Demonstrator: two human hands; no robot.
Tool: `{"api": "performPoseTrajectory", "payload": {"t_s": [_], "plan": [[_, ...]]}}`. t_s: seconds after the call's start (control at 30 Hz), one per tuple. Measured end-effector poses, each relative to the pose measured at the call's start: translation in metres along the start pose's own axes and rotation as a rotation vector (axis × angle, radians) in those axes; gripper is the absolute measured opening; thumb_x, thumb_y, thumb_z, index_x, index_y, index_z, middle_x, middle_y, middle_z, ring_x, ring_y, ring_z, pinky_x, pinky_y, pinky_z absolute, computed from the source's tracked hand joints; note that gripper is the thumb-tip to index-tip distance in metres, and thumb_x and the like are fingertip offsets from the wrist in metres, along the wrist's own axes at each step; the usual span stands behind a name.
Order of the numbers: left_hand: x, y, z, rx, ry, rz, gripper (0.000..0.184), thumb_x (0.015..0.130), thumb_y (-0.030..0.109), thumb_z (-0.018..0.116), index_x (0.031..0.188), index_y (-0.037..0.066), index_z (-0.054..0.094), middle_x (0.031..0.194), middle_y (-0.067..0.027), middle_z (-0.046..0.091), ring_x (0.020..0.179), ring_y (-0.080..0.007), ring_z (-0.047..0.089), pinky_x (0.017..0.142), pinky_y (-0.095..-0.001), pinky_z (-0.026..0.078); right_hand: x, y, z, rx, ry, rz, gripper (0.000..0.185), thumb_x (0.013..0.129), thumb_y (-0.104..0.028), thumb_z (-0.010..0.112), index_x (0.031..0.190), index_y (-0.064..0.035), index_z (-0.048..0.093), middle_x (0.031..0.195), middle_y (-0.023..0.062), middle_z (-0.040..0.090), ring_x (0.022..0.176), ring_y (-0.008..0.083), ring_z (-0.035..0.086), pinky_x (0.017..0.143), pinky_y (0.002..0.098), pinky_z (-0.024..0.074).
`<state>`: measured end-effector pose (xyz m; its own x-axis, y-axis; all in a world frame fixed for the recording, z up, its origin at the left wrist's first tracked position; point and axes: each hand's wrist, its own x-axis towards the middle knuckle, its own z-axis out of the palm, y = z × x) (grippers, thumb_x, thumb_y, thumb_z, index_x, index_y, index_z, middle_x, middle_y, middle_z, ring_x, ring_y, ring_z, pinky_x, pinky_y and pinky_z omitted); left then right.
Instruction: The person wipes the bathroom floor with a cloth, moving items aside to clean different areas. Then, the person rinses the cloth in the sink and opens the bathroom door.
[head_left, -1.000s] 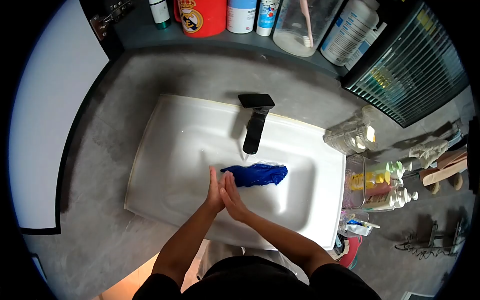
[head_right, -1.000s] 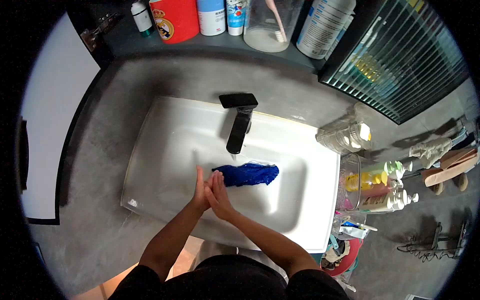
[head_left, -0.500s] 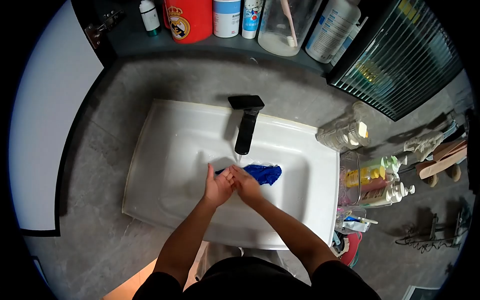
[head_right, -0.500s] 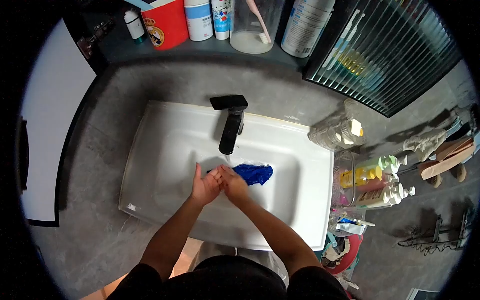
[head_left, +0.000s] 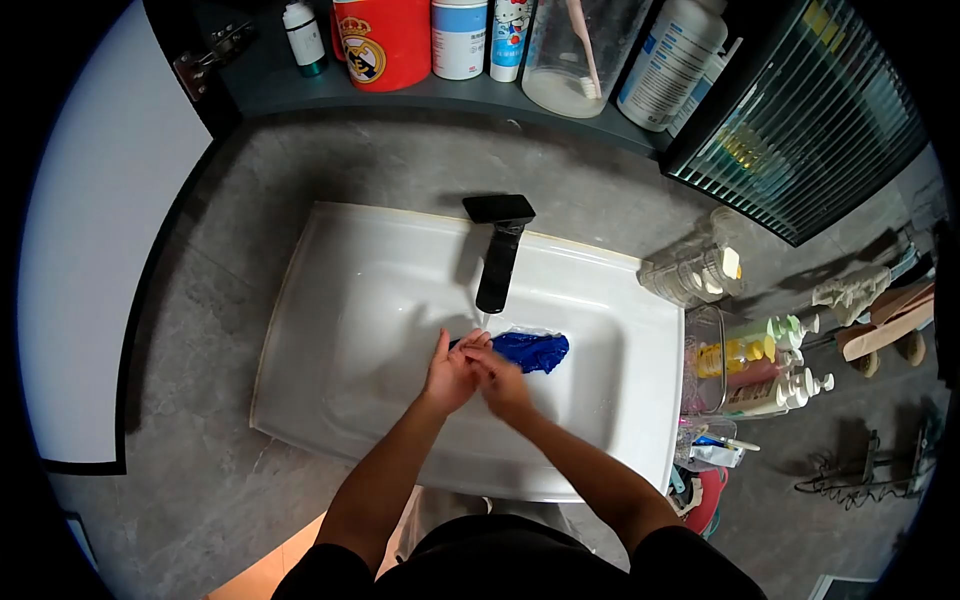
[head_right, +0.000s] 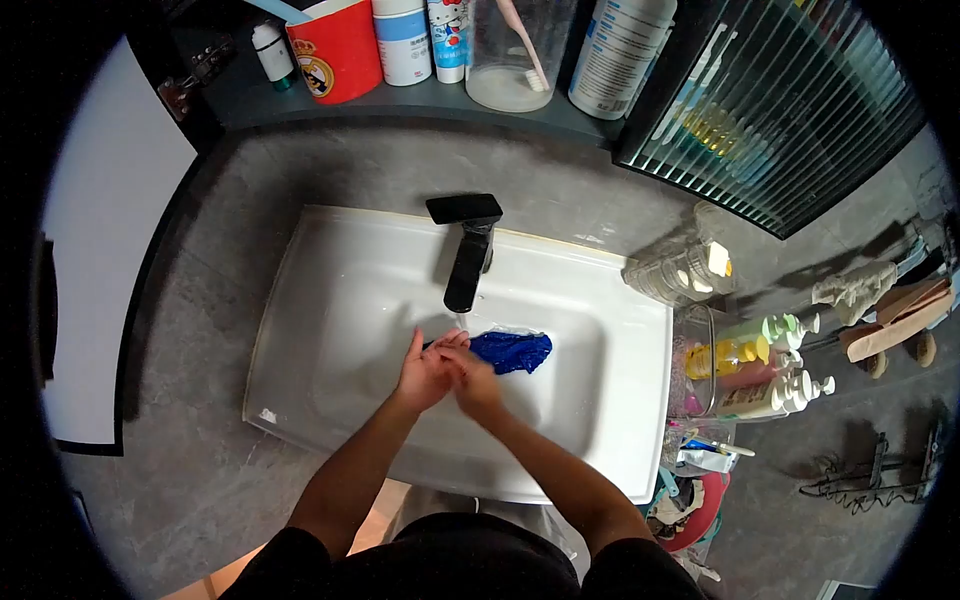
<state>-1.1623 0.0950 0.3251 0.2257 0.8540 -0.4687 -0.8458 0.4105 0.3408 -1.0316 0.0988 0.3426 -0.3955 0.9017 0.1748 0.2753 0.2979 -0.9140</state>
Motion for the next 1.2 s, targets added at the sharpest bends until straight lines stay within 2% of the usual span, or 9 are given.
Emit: {"api": "performPoseTrajectory", "payload": {"t_s": [0.07, 0.2, 0.33, 0.53, 0.63, 0.87, 0.97, 1.0, 1.2], "plan": [[0.0, -0.008, 0.011, -0.019, 0.138, 0.057, 0.085, 0.095, 0.072, 0.021, 0.149, 0.007, 0.03, 0.151, -0.011, 0.038, 0.14, -0.0222, 0.034, 0.115, -0.0386, 0.025, -0.013, -0.002, 0.011, -0.131, -0.076, -0.035, 0.044, 0.095, -0.012, 0.054, 0.137, -0.0023, 0.048, 0.148, 0.0207, 0.041, 0.139, 0.0338, 0.038, 0.112, 0.0489, 0.0298], [-0.02, -0.017, 0.023, -0.028, -0.282, -0.088, 0.089, 0.093, 0.074, 0.021, 0.152, 0.007, 0.024, 0.154, -0.011, 0.033, 0.144, -0.0244, 0.029, 0.118, -0.0409, 0.02, -0.017, 0.059, 0.013, -0.275, -0.067, 0.211, 0.062, 0.101, -0.031, 0.043, 0.15, -0.0001, 0.024, 0.157, 0.0212, 0.024, 0.147, 0.0353, 0.018, 0.117, 0.0517, 0.0117], [-0.012, -0.014, 0.001, 0.014, -0.208, -0.022, 0.101, 0.088, 0.081, 0.021, 0.154, 0.005, 0.019, 0.158, -0.0107, 0.027, 0.144, -0.0236, 0.027, 0.116, -0.0375, 0.022, -0.031, -0.01, 0.004, -0.218, -0.015, -0.196, 0.066, 0.096, -0.03, 0.049, 0.149, 0.0011, 0.026, 0.156, 0.0231, 0.025, 0.146, 0.0376, 0.021, 0.116, 0.0531, 0.0135], [-0.022, 0.001, 0.029, -0.033, -0.448, -0.149, 0.103, 0.087, 0.082, 0.024, 0.148, -0.001, 0.03, 0.151, -0.0145, 0.038, 0.14, -0.0247, 0.035, 0.117, -0.0407, 0.023, -0.012, 0.008, -0.039, -0.269, -0.164, 0.174, 0.061, 0.092, -0.023, 0.058, 0.143, 0.0027, 0.036, 0.145, 0.0227, 0.042, 0.139, 0.0355, 0.036, 0.114, 0.0506, 0.0225], [-0.012, -0.003, 0.026, -0.141, -0.166, -0.175, 0.103, 0.086, 0.082, 0.022, 0.145, -0.002, 0.034, 0.151, -0.0156, 0.038, 0.139, -0.0257, 0.036, 0.116, -0.0413, 0.025, -0.034, -0.021, -0.016, -0.253, 0.034, -0.295, 0.064, 0.092, -0.027, 0.059, 0.145, 0.0019, 0.036, 0.151, 0.0224, 0.035, 0.142, 0.035, 0.032, 0.116, 0.0475, 0.0226], [-0.014, 0.002, 0.021, -0.01, -0.392, -0.152, 0.071, 0.099, 0.06, 0.036, 0.14, 0.002, 0.042, 0.143, -0.0127, 0.047, 0.136, -0.0236, 0.042, 0.112, -0.0387, 0.033, -0.017, -0.022, -0.051, -0.38, -0.16, -0.223, 0.052, 0.09, -0.011, 0.06, 0.139, -0.0047, 0.046, 0.146, 0.0167, 0.044, 0.136, 0.0329, 0.04, 0.113, 0.0447, 0.0293], [-0.01, -0.004, 0.003, 0.375, -0.185, -0.107, 0.05, 0.102, 0.042, 0.044, 0.136, 0.006, 0.049, 0.137, -0.0086, 0.054, 0.127, -0.0202, 0.05, 0.107, -0.0361, 0.037, -0.02, -0.001, -0.054, -0.125, -0.164, -0.163, 0.037, 0.085, 0.0, 0.062, 0.122, -0.0065, 0.061, 0.13, 0.015, 0.057, 0.119, 0.0313, 0.056, 0.099, 0.0394, 0.0435], [-0.008, -0.005, 0.0, 0.28, -0.126, -0.141, 0.031, 0.099, 0.024, 0.058, 0.125, 0.008, 0.061, 0.117, -0.0039, 0.066, 0.106, -0.0129, 0.062, 0.09, -0.0271, 0.049, -0.021, 0.004, -0.057, -0.033, -0.186, -0.123, 0.033, 0.084, 0.004, 0.062, 0.115, -0.0069, 0.065, 0.125, 0.0142, 0.062, 0.112, 0.0302, 0.061, 0.093, 0.0372, 0.0483], [-0.003, -0.016, -0.01, 0.601, 0.172, -0.065, 0.026, 0.092, 0.022, 0.07, 0.114, 0.009, 0.067, 0.107, -0.0009, 0.069, 0.093, -0.0089, 0.065, 0.075, -0.0221, 0.053, -0.026, 0.012, -0.053, 0.168, 0.073, 0.025, 0.031, 0.079, 0.007, 0.07, 0.106, -0.0076, 0.068, 0.101, 0.0079, 0.064, 0.085, 0.0173, 0.062, 0.071, 0.0256, 0.0498]]}}
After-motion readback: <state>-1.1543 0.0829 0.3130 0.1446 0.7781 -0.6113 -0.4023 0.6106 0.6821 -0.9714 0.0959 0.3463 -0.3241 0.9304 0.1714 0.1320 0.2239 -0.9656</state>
